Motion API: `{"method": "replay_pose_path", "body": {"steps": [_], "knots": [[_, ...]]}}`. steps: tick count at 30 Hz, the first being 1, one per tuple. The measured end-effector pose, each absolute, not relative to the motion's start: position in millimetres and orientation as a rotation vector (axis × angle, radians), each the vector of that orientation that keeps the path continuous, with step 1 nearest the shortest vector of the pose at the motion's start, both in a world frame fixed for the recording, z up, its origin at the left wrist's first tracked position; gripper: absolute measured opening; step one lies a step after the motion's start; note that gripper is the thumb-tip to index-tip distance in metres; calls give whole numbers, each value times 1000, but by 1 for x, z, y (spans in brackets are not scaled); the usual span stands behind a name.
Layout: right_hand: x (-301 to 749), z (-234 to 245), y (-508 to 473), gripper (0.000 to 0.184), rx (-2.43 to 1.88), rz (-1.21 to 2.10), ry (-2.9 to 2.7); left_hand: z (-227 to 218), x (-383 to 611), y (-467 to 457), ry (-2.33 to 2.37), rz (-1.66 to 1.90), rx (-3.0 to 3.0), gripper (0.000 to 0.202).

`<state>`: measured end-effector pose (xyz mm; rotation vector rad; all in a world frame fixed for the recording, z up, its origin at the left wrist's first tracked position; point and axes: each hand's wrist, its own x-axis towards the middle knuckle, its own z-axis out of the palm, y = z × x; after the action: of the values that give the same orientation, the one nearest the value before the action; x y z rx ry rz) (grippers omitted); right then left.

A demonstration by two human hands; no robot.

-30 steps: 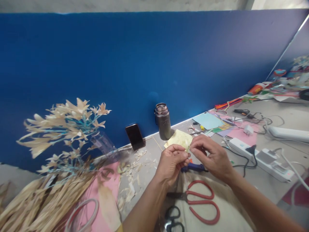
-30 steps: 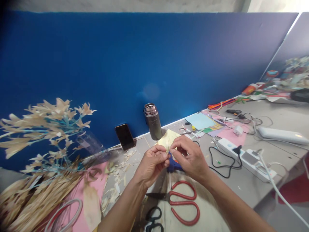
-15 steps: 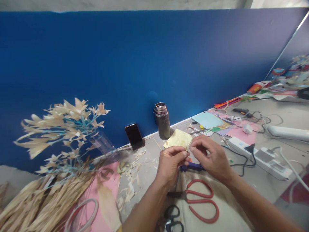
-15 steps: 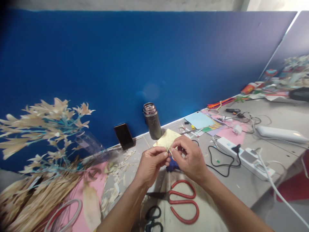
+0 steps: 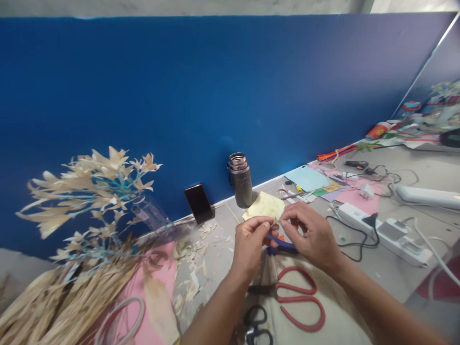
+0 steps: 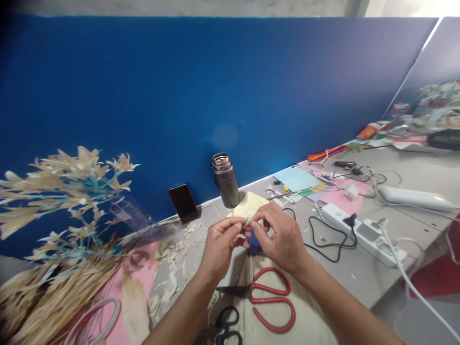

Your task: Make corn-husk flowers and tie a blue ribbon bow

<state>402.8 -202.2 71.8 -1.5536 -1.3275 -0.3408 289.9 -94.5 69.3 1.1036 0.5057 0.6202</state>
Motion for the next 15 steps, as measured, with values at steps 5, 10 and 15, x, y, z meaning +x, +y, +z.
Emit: {"method": "replay_pose_path", "body": {"steps": [5,10,15], "knots": [[402,70,-202,13,-1557,-322,-1308,74,290,-98,530,656,1199,20],[399,71,-202,13,-1561,-317,-1289,73,290,-99,574,692,1298,15],[398,70,-206,6,-1544,-274,-1196,72,289,-97,577,697,1259,14]]}}
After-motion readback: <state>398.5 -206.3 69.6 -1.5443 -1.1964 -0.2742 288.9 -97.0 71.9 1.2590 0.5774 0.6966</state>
